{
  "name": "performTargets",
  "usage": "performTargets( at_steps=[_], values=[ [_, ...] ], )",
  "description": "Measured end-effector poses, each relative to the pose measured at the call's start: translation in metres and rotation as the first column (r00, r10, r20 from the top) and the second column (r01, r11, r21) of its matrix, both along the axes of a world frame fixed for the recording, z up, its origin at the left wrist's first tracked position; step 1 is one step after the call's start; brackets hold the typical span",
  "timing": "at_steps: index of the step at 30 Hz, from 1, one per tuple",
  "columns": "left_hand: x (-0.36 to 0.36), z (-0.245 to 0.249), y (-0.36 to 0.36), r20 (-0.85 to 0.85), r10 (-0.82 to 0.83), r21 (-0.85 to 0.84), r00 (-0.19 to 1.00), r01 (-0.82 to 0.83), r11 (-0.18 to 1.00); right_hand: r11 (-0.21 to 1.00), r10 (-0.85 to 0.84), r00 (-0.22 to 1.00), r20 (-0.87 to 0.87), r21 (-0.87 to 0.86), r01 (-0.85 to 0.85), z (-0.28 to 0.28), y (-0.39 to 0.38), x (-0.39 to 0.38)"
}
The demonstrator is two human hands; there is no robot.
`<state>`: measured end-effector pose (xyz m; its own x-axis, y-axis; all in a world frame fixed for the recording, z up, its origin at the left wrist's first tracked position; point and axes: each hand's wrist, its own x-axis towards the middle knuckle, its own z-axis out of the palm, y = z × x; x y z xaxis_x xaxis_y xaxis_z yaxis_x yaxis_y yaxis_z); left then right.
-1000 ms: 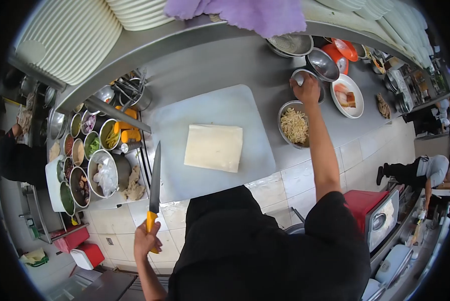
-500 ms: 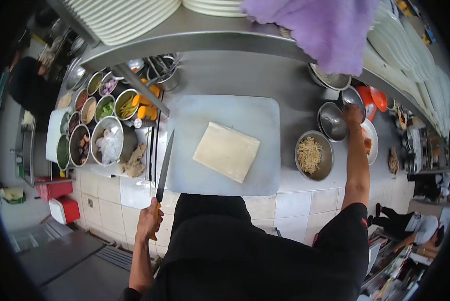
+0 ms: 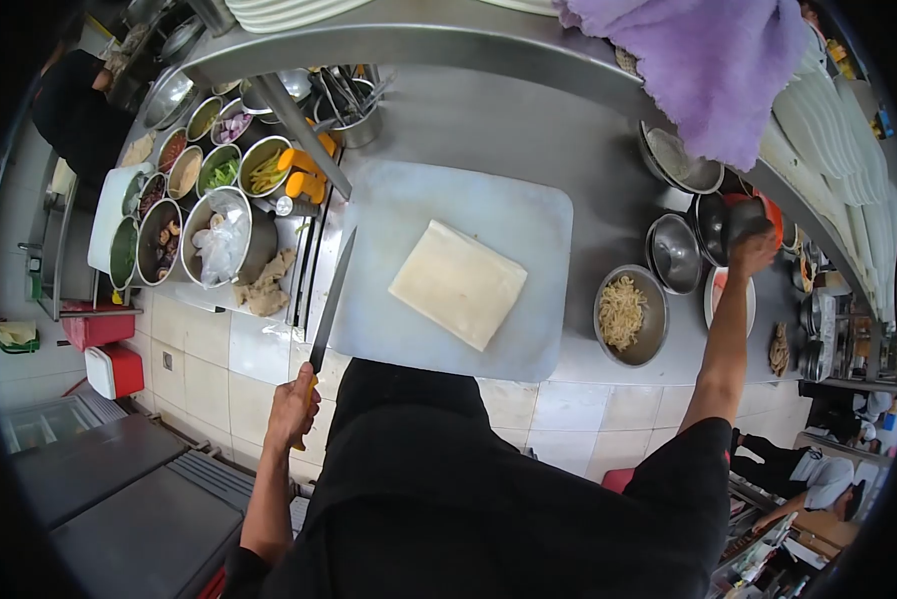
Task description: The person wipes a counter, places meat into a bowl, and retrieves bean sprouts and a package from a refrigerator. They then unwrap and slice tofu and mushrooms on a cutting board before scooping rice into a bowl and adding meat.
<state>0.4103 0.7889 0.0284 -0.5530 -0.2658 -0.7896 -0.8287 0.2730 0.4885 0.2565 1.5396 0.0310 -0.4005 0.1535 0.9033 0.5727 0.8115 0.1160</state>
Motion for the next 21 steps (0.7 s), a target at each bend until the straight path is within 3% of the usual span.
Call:
performTargets(
  at_steps=[2, 4, 5, 6, 8, 9, 10, 11, 13, 15, 16, 18, 20, 21],
  values=[
    [0.0, 0.001, 0.001, -0.005, -0.005, -0.012, 1.0, 0.005, 1.0, 1.0, -0.015, 0.998, -0.061, 0.011, 0.016, 0.014, 0.008, 0.007],
    [0.0, 0.001, 0.002, -0.01, -0.002, -0.02, 1.0, 0.002, 1.0, 0.873, -0.233, 0.971, -0.042, -0.449, 0.19, 0.064, -0.033, 0.012],
    [-0.001, -0.001, 0.002, -0.009, 0.004, -0.003, 1.0, -0.004, 1.0, 0.907, -0.107, 0.981, -0.163, -0.421, 0.029, 0.072, -0.055, 0.014],
    [-0.001, -0.002, 0.003, -0.007, 0.009, 0.012, 1.0, -0.009, 1.0, 0.907, -0.103, 0.981, -0.162, -0.42, 0.026, 0.081, -0.083, 0.009],
    [-0.003, -0.005, 0.007, 0.006, 0.025, 0.016, 1.0, -0.025, 1.0, 0.845, 0.027, 1.0, -0.004, -0.533, -0.025, 0.087, -0.133, -0.001],
    [-0.006, -0.006, 0.01, 0.015, 0.035, 0.02, 0.999, -0.036, 0.999, 0.738, 0.215, 0.976, -0.021, -0.651, -0.177, 0.07, -0.139, -0.015],
    [-0.008, -0.007, 0.013, 0.02, 0.021, 0.013, 1.0, -0.021, 1.0, 0.764, 0.251, 0.965, 0.074, -0.627, -0.151, 0.068, -0.177, -0.031],
    [-0.01, -0.008, 0.016, -0.006, 0.041, 0.029, 0.999, -0.041, 0.999, 0.842, 0.485, 0.873, 0.054, -0.296, -0.45, 0.053, -0.201, -0.045],
    [-0.014, -0.01, 0.02, -0.057, 0.043, 0.025, 0.997, -0.041, 0.999, 0.652, 0.681, 0.732, 0.03, -0.479, -0.587, 0.03, -0.253, -0.073],
    [-0.018, -0.012, 0.028, -0.119, -0.079, -0.059, 0.99, 0.072, 0.996, 0.569, 0.774, 0.631, -0.049, -0.383, -0.728, -0.018, -0.282, -0.104],
    [-0.019, -0.014, 0.033, -0.157, -0.134, -0.092, 0.978, 0.121, 0.988, 0.566, 0.774, 0.631, -0.058, -0.384, -0.729, -0.029, -0.291, -0.106],
    [-0.028, -0.013, 0.047, -0.173, -0.258, -0.147, 0.95, 0.235, 0.961, 0.553, 0.805, 0.585, 0.099, -0.48, -0.681, -0.046, -0.309, -0.111],
    [-0.034, -0.002, 0.067, -0.211, -0.372, -0.183, 0.904, 0.337, 0.924, 0.548, 0.81, 0.576, 0.108, -0.488, -0.679, -0.057, -0.314, -0.109],
    [-0.038, -0.005, 0.073, -0.209, -0.355, -0.18, 0.911, 0.321, 0.93, 0.601, 0.776, 0.602, 0.188, -0.509, -0.616, -0.056, -0.318, -0.103]
  ],
)
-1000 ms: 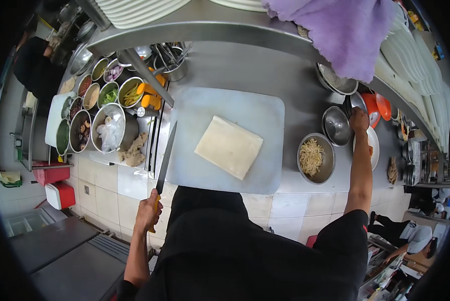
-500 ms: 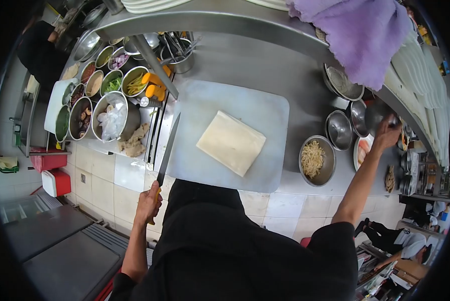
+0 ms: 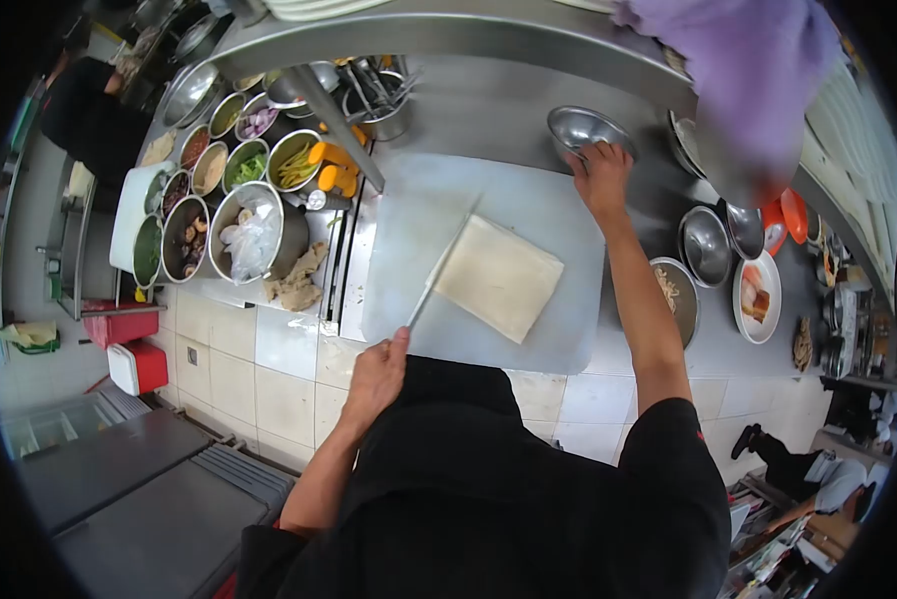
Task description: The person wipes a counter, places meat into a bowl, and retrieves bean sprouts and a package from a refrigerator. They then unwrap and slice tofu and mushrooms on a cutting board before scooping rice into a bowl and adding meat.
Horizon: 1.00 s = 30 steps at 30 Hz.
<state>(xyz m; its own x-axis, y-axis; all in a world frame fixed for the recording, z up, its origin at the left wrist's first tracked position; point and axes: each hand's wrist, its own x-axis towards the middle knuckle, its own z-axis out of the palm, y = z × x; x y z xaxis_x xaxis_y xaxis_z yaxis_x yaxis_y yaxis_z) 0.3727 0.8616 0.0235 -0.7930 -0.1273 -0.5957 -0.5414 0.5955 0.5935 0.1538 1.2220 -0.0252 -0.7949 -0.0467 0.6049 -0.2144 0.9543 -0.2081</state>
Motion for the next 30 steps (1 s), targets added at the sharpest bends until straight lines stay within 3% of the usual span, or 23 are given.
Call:
performTargets(
  at_steps=[2, 4, 5, 7, 9, 12, 14, 17, 20, 23, 26, 30],
  values=[
    [-0.005, -0.008, 0.008, -0.065, -0.129, -0.07, 0.989, 0.125, 0.99, 0.998, -0.031, 0.997, 0.075, 0.056, 0.027, 0.009, -0.014, 0.014],
    [-0.012, -0.001, 0.013, -0.035, -0.136, -0.071, 0.99, 0.134, 0.988, 0.995, -0.099, 0.991, -0.086, 0.02, 0.101, 0.032, -0.04, 0.023],
    [-0.013, 0.001, 0.014, -0.006, -0.163, -0.079, 0.987, 0.162, 0.984, 0.996, -0.09, 0.992, -0.083, 0.022, 0.092, 0.031, -0.051, 0.018],
    [-0.013, 0.0, 0.015, -0.012, -0.174, -0.097, 0.985, 0.172, 0.98, 0.936, 0.161, 0.986, -0.035, -0.312, -0.164, 0.026, -0.077, 0.008],
    [-0.014, -0.003, 0.016, -0.021, -0.196, -0.115, 0.98, 0.193, 0.974, 0.896, 0.301, 0.953, 0.014, -0.346, -0.278, 0.013, -0.111, -0.005],
    [-0.01, -0.008, 0.017, -0.041, -0.219, -0.169, 0.975, 0.209, 0.963, 0.925, 0.349, 0.928, 0.134, -0.205, -0.318, -0.016, -0.154, -0.009],
    [-0.009, -0.01, 0.021, -0.058, -0.195, -0.226, 0.979, 0.177, 0.958, 0.931, 0.357, 0.816, 0.454, -0.107, -0.348, -0.025, -0.167, -0.001],
    [-0.012, -0.016, 0.022, -0.035, -0.186, -0.212, 0.982, 0.175, 0.961, 0.927, 0.373, 0.766, 0.524, -0.171, -0.334, -0.022, -0.167, -0.004],
    [-0.012, -0.026, 0.022, -0.056, -0.204, -0.223, 0.977, 0.186, 0.957, 0.933, 0.348, 0.779, 0.522, -0.115, -0.34, -0.033, -0.168, -0.007],
    [-0.015, -0.027, 0.02, -0.049, -0.23, -0.255, 0.972, 0.21, 0.944, 0.925, 0.376, 0.772, 0.513, -0.164, -0.342, -0.035, -0.166, -0.01],
    [-0.019, -0.006, 0.019, -0.126, -0.311, -0.339, 0.942, 0.254, 0.906, 0.919, 0.388, 0.791, 0.474, -0.269, -0.289, -0.046, -0.159, -0.018],
    [-0.024, 0.027, 0.023, -0.088, -0.259, -0.295, 0.962, 0.223, 0.929, 0.92, 0.367, 0.797, 0.48, -0.311, -0.237, -0.031, -0.154, -0.021]
  ],
)
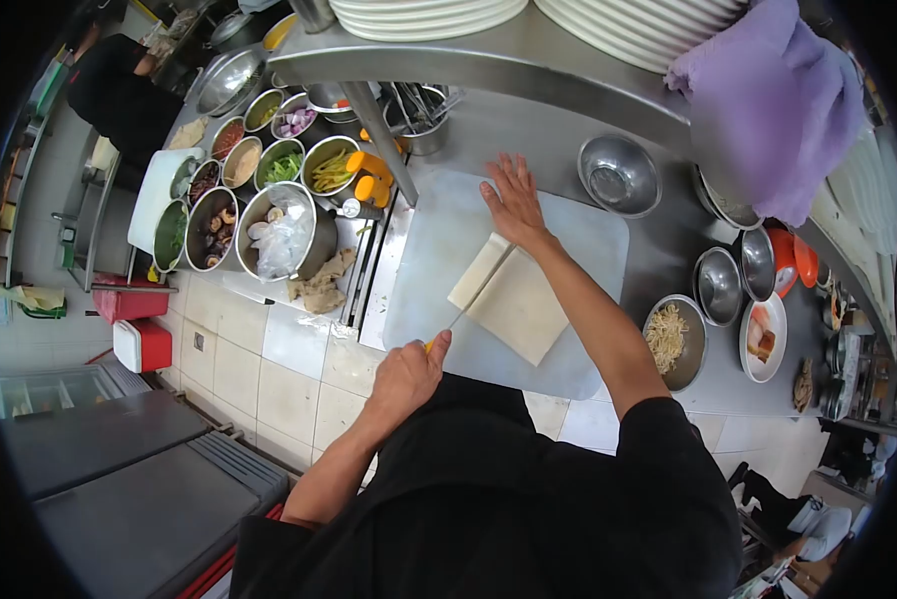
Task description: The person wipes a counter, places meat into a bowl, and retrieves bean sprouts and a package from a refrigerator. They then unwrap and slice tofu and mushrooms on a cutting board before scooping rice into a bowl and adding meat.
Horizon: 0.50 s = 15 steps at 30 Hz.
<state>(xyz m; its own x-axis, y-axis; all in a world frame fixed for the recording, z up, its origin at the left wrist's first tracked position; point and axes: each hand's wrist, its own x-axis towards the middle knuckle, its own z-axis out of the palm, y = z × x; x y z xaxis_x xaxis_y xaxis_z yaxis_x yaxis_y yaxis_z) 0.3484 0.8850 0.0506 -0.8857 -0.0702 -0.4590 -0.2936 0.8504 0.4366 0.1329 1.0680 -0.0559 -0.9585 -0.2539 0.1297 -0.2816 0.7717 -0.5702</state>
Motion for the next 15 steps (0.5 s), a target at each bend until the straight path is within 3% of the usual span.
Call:
performTargets(
  at_steps=[5, 15],
  values=[
    [0.028, -0.016, 0.014, 0.04, 0.028, 0.141, 0.999, -0.034, 0.989, 0.997, 0.043, 0.999, -0.031, 0.073, -0.041, 0.022, 0.015, 0.023],
    [0.03, -0.049, 0.028, 0.035, 0.039, 0.036, 0.999, -0.04, 0.999, 0.985, 0.073, 0.997, -0.024, 0.158, -0.068, -0.013, 0.016, 0.025]
  ],
)
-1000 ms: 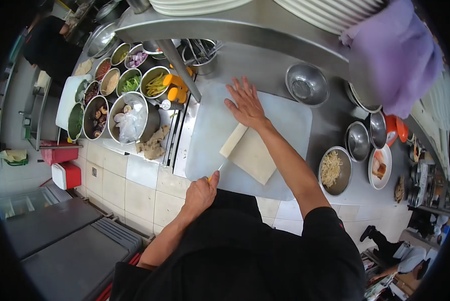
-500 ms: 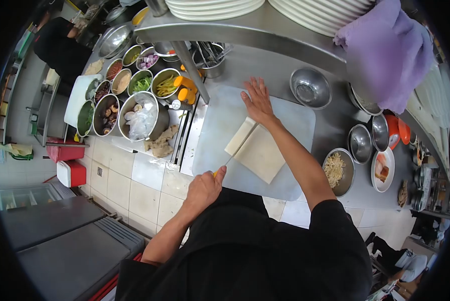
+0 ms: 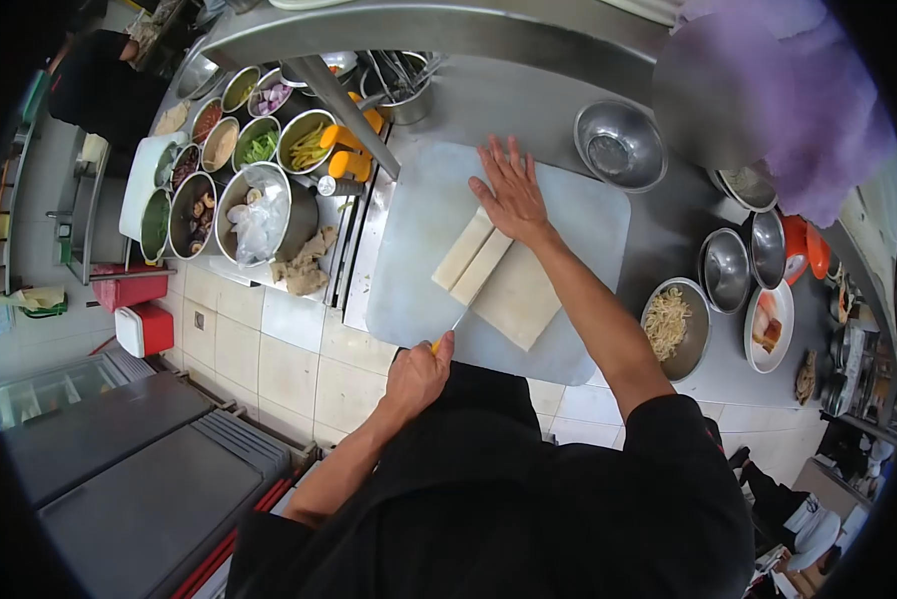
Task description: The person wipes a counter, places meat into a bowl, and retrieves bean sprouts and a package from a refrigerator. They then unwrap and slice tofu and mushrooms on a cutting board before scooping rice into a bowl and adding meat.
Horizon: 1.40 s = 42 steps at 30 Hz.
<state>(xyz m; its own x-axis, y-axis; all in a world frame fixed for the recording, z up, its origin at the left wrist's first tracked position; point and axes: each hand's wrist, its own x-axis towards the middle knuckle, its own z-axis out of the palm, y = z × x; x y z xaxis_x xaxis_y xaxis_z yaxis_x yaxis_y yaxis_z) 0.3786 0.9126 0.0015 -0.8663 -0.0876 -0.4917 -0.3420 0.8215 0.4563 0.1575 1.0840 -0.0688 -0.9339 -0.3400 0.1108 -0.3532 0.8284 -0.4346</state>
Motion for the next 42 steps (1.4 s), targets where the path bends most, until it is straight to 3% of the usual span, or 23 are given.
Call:
performTargets(
  at_steps=[5, 9, 14, 18, 23, 27, 29, 35, 42],
  values=[
    [-0.005, 0.005, -0.006, -0.025, -0.009, 0.034, 1.0, 0.01, 0.999, 1.0, 0.007, 1.0, -0.016, -0.006, -0.007, 0.007, 0.001, -0.001],
    [-0.003, 0.028, 0.004, -0.04, 0.01, -0.001, 0.999, -0.01, 1.0, 0.993, -0.092, 0.995, -0.032, -0.078, 0.089, 0.029, 0.013, -0.001],
    [0.014, 0.018, 0.015, 0.034, -0.006, 0.096, 0.999, 0.002, 0.995, 0.995, -0.087, 0.99, -0.115, 0.044, 0.093, 0.02, 0.026, 0.018],
    [0.022, 0.001, 0.022, 0.023, 0.017, 0.026, 1.0, -0.017, 1.0, 0.999, -0.042, 0.997, -0.063, -0.031, 0.041, 0.002, 0.026, 0.023],
    [0.017, -0.008, 0.026, -0.007, -0.01, -0.041, 1.0, 0.01, 0.999, 1.0, -0.005, 1.0, -0.021, 0.006, 0.005, 0.003, 0.025, 0.017],
    [0.014, 0.011, 0.028, -0.08, -0.045, -0.095, 0.996, 0.037, 0.995, 1.0, 0.001, 0.999, -0.054, 0.006, -0.001, 0.007, 0.031, 0.015],
    [0.015, 0.029, 0.032, -0.077, -0.026, -0.142, 0.997, 0.014, 0.99, 0.994, -0.093, 0.995, 0.019, -0.052, 0.094, 0.015, 0.036, 0.019],
    [0.038, 0.022, 0.041, 0.033, 0.022, 0.07, 0.999, -0.024, 0.997, 0.997, -0.064, 0.993, -0.1, 0.024, 0.067, 0.021, 0.047, 0.036],
    [0.039, -0.005, 0.048, 0.067, 0.015, 0.005, 0.998, -0.016, 1.0, 0.998, -0.026, 0.999, -0.045, 0.058, 0.028, -0.002, 0.047, 0.039]
  ],
)
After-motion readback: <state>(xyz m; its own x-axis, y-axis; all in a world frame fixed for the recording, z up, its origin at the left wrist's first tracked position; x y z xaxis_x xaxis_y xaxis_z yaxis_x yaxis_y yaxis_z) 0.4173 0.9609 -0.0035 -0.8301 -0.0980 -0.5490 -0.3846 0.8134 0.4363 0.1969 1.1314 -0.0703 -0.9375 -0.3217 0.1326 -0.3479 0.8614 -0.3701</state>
